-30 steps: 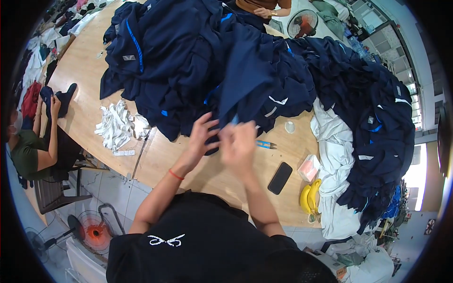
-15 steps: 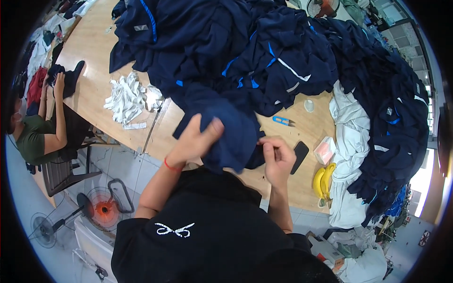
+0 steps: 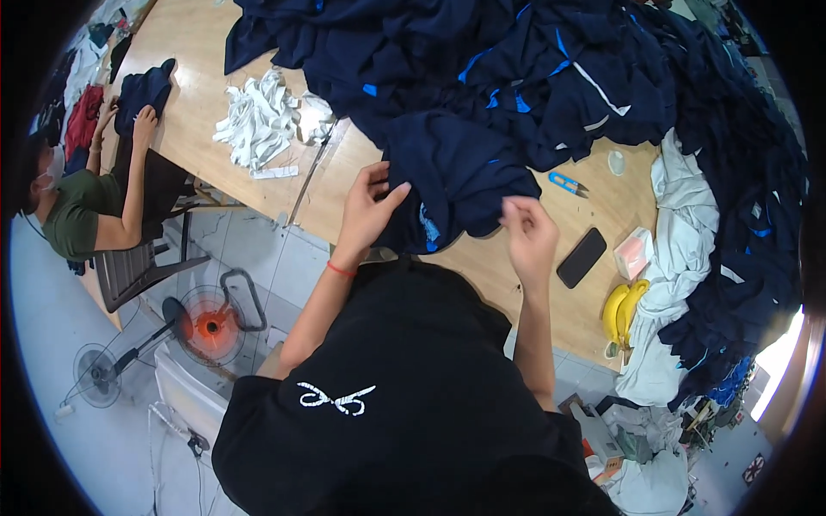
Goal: Trimming loose threads from navy blue garments using snips in a factory setting.
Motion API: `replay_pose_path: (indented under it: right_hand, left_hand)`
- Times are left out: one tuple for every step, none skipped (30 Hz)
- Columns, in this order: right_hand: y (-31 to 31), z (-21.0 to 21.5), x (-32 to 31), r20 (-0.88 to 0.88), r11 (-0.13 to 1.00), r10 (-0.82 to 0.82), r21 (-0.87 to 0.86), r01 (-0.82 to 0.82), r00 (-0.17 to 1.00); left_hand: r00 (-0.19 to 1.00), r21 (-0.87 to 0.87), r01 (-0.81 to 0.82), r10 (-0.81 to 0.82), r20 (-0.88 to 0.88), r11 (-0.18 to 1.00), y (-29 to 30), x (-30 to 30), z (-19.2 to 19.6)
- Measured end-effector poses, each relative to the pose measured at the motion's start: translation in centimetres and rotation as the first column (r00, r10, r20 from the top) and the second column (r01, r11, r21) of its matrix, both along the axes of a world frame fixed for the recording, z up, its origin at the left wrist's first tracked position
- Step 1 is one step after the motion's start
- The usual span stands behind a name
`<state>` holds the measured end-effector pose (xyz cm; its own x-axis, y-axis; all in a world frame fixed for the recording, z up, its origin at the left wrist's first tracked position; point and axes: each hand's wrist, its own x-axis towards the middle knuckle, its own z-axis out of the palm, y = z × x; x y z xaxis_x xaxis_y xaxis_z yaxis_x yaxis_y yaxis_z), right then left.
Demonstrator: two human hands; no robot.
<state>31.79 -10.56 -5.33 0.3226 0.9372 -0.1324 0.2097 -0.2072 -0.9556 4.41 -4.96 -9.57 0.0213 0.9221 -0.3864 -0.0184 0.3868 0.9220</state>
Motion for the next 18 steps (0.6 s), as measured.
replay_pose_path:
  right_hand:
    - [1.3, 0.7, -1.9, -0.016, 0.996, 0.085, -0.037, -0.085, 0.996]
    - [2.2, 0.8, -3.7, 0.064, 0.992, 0.127, -0.004, -0.127, 0.99]
    - [2.8, 0.9, -5.1, 0.254, 0.972, 0.223, 0.015, -0.235, 0.941]
    - [2.8, 1.7, -6.7, 0.419, 0.958, 0.26, -0.002, -0.286, 0.87]
    - [2.8, 1.4, -7.8, 0.526, 0.944, 0.252, 0.053, -0.327, 0.812]
    - [2.5, 0.8, -8.8, 0.625, 0.924, 0.232, 0.099, -0.37, 0.746]
    - [2.5, 0.3, -9.6, 0.663, 0.919, 0.254, 0.063, -0.39, 0.704]
    - [2.5, -0.8, -9.7, 0.662, 0.916, 0.259, 0.061, -0.396, 0.703]
    - [2.9, -1.8, -9.8, 0.715, 0.911, 0.263, 0.037, -0.41, 0.648]
    - [2.9, -2.6, -9.7, 0.764, 0.907, 0.263, 0.012, -0.421, 0.59]
    - [2.7, -3.2, -9.3, 0.775, 0.907, 0.26, 0.008, -0.421, 0.576]
    - [2.7, -3.4, -8.8, 0.776, 0.904, 0.264, 0.008, -0.427, 0.573]
    - [2.7, -3.7, -8.3, 0.697, 0.913, 0.227, 0.091, -0.398, 0.68]
    - [2.7, -3.9, -8.0, 0.604, 0.919, 0.189, 0.169, -0.356, 0.774]
    - [2.8, -3.2, -7.9, 0.338, 0.971, 0.187, 0.076, -0.225, 0.922]
    - [2.8, -3.4, -7.7, 0.338, 0.972, 0.187, 0.072, -0.224, 0.922]
    - [2.8, -3.7, -7.4, 0.209, 0.985, 0.15, 0.052, -0.164, 0.966]
    - [2.8, -3.9, -7.1, 0.079, 0.994, 0.1, 0.025, -0.102, 0.992]
  left_hand:
    - [0.994, 0.067, 0.004, 0.003, -0.113, 0.998, 0.1, -0.1, -1.1]
    - [0.975, 0.133, 0.022, 0.009, -0.223, 0.991, 0.0, 0.0, -1.8]
    - [0.974, 0.135, 0.01, 0.021, -0.227, 0.991, -0.2, -0.1, -2.0]
    - [0.969, 0.152, 0.001, 0.037, -0.246, 0.988, -0.2, -0.2, -2.1]
    - [0.963, 0.168, -0.007, 0.052, -0.263, 0.986, -0.1, -0.3, -2.2]
    - [0.962, 0.168, -0.017, 0.062, -0.264, 0.986, -0.3, -0.5, -2.5]
    - [0.945, 0.198, 0.02, 0.046, -0.324, 0.98, -0.3, -0.7, -2.8]
    - [0.924, 0.224, 0.061, 0.03, -0.382, 0.973, -0.4, -0.9, -3.1]
    - [0.923, 0.222, 0.054, 0.036, -0.383, 0.973, -0.2, -0.8, -2.9]
    - [0.918, 0.196, 0.075, 0.009, -0.397, 0.978, -0.1, -0.5, -2.7]
    - [0.912, 0.168, 0.097, -0.02, -0.409, 0.981, 0.1, -0.3, -2.5]
    - [0.913, 0.169, 0.091, -0.014, -0.408, 0.981, 0.2, -0.2, -2.7]
    - [0.906, 0.194, 0.086, 0.005, -0.423, 0.977, 0.3, -0.1, -2.9]
    - [0.899, 0.219, 0.082, 0.022, -0.437, 0.972, 0.4, -0.1, -3.2]
    - [0.9, 0.215, 0.083, 0.02, -0.435, 0.973, 0.6, 0.0, -3.1]
    - [0.888, 0.238, 0.101, 0.021, -0.46, 0.966, 0.8, 0.0, -3.1]
    - [0.875, 0.26, 0.119, 0.022, -0.483, 0.958, 0.8, 0.1, -3.0]
    - [0.876, 0.257, 0.123, 0.017, -0.482, 0.959, 0.8, 0.2, -2.9]
